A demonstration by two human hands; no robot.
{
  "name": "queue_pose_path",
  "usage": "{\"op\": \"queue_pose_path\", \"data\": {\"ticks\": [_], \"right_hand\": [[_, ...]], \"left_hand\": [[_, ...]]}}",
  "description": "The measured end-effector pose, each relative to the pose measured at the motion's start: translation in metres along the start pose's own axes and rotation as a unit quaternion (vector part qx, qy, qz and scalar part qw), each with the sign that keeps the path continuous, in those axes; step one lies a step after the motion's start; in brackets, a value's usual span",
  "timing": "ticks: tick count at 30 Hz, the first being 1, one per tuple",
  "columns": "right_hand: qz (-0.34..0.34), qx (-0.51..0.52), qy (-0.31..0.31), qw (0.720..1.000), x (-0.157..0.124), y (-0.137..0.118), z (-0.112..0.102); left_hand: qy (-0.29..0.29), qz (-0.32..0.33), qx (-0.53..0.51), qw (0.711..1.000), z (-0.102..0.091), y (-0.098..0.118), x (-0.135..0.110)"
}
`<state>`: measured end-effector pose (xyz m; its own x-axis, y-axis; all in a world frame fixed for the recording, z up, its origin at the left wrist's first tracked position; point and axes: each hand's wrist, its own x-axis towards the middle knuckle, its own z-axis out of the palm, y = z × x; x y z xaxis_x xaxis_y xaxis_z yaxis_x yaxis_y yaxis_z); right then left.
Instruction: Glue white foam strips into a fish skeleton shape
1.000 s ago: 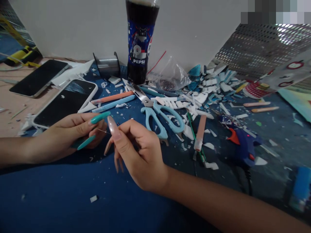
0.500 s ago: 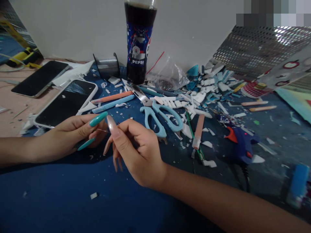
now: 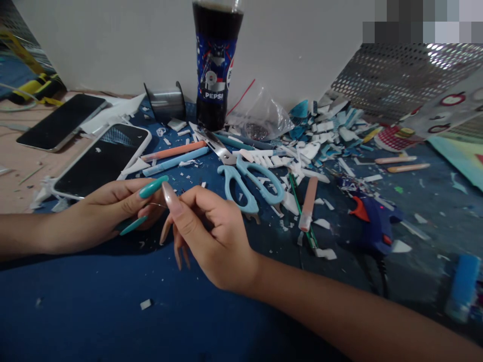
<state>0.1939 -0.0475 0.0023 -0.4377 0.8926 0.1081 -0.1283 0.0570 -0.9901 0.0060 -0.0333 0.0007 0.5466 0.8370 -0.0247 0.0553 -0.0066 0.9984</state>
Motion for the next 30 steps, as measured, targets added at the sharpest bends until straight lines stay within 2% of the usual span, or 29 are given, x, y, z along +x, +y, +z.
{"op": "queue_pose_path", "data": {"ticks": [4, 14, 20, 30], "right_hand": [[-0.007, 0.010, -0.011, 1.000, 0.002, 0.002, -0.001], [0.012, -0.004, -0.028, 1.000, 0.007, 0.005, -0.002], [0.033, -0.028, -0.015, 0.999, 0.010, 0.005, -0.002], [0.062, 0.000, -0.020, 0.998, 0.011, 0.005, -0.002]], "left_hand": [[0.005, -0.043, -0.074, 0.996, 0.000, -0.002, -0.001], [0.034, -0.070, -0.153, 0.985, 0.002, -0.002, -0.001], [0.051, -0.042, -0.156, 0.986, 0.003, -0.002, -0.001], [0.064, -0.047, -0.150, 0.985, 0.004, -0.005, 0.000]]}}
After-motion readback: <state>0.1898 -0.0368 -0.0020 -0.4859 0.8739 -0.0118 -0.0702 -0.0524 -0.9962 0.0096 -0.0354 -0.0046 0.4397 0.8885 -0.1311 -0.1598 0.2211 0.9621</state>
